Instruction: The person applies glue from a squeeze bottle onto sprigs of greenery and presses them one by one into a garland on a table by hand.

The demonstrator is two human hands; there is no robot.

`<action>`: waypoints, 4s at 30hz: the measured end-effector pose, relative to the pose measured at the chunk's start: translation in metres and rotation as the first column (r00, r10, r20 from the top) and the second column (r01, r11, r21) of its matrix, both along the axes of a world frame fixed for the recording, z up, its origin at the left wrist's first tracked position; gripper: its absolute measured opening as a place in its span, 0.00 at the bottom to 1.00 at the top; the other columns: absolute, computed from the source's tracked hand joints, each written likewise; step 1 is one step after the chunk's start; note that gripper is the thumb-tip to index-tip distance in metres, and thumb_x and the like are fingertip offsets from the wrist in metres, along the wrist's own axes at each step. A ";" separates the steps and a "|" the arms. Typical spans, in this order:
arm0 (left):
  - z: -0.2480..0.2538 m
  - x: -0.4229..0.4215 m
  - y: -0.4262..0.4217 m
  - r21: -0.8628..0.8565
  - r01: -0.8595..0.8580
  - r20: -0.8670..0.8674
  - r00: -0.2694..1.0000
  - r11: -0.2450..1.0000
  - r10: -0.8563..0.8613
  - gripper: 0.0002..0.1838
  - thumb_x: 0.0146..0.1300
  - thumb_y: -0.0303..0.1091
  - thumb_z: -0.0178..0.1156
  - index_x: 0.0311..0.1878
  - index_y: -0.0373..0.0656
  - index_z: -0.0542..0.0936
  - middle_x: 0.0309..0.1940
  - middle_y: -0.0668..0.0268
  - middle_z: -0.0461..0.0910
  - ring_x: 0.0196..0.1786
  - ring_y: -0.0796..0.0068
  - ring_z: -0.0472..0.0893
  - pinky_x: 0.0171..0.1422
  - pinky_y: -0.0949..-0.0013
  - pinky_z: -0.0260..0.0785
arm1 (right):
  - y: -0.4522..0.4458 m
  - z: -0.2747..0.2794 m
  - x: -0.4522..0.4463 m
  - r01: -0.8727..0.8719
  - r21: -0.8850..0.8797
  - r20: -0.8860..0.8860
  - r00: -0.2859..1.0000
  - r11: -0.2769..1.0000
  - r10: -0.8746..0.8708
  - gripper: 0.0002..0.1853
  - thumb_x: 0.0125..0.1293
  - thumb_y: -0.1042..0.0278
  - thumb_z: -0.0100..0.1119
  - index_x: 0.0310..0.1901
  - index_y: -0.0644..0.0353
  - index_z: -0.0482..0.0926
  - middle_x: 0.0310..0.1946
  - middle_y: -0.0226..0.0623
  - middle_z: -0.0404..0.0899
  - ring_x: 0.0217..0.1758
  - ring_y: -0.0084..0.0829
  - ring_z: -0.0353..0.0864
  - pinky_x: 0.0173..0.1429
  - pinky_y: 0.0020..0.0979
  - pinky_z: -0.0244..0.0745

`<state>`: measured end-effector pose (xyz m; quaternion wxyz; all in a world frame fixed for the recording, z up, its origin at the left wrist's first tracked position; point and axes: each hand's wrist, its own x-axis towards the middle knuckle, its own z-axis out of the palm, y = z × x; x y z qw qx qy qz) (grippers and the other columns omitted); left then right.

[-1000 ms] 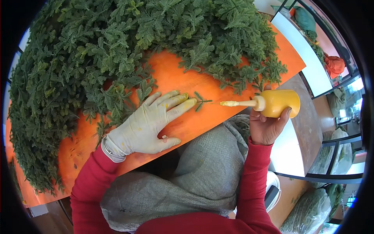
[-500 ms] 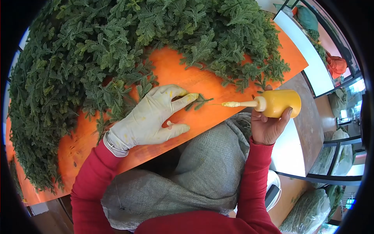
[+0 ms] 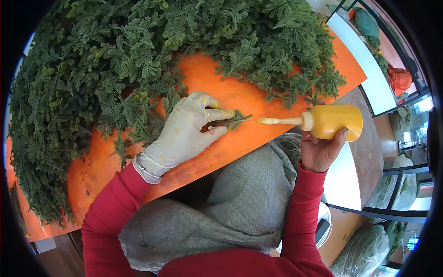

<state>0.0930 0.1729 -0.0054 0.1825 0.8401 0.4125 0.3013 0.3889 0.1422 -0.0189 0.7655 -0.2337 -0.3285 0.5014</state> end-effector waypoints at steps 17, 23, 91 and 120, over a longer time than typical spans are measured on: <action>0.006 0.003 -0.008 0.019 -0.065 -0.046 0.997 0.998 0.066 0.28 0.53 0.31 0.71 0.61 0.50 0.82 0.48 0.59 0.78 0.55 0.56 0.75 0.63 0.57 0.68 | 0.000 0.006 -0.001 0.069 0.096 0.206 0.975 0.993 -0.087 0.33 0.72 0.45 0.57 0.72 0.56 0.64 0.67 0.59 0.69 0.40 0.26 0.81 0.45 0.31 0.84; 0.007 -0.004 -0.013 0.048 0.005 -0.075 0.997 0.999 -0.001 0.30 0.52 0.31 0.71 0.62 0.49 0.80 0.52 0.60 0.78 0.60 0.56 0.75 0.69 0.55 0.66 | -0.004 0.004 0.010 0.169 0.066 0.153 0.972 0.983 -0.178 0.34 0.72 0.45 0.58 0.71 0.57 0.64 0.67 0.59 0.70 0.35 0.24 0.80 0.44 0.31 0.85; 0.023 0.000 -0.030 0.066 0.191 -0.412 0.899 0.979 -0.148 0.40 0.49 0.57 0.70 0.68 0.59 0.77 0.66 0.52 0.70 0.72 0.46 0.67 0.77 0.32 0.50 | -0.019 -0.002 -0.024 0.222 0.105 0.474 0.846 0.969 -0.245 0.42 0.62 0.36 0.66 0.63 0.65 0.68 0.59 0.56 0.75 0.58 0.41 0.79 0.63 0.43 0.75; 0.022 -0.001 -0.031 0.080 0.195 -0.441 0.886 0.978 -0.141 0.39 0.53 0.62 0.65 0.68 0.57 0.76 0.66 0.51 0.70 0.71 0.44 0.67 0.76 0.31 0.51 | -0.024 -0.007 -0.001 0.151 0.114 0.535 0.823 0.982 -0.189 0.40 0.69 0.40 0.59 0.71 0.61 0.61 0.67 0.60 0.67 0.65 0.43 0.76 0.65 0.43 0.75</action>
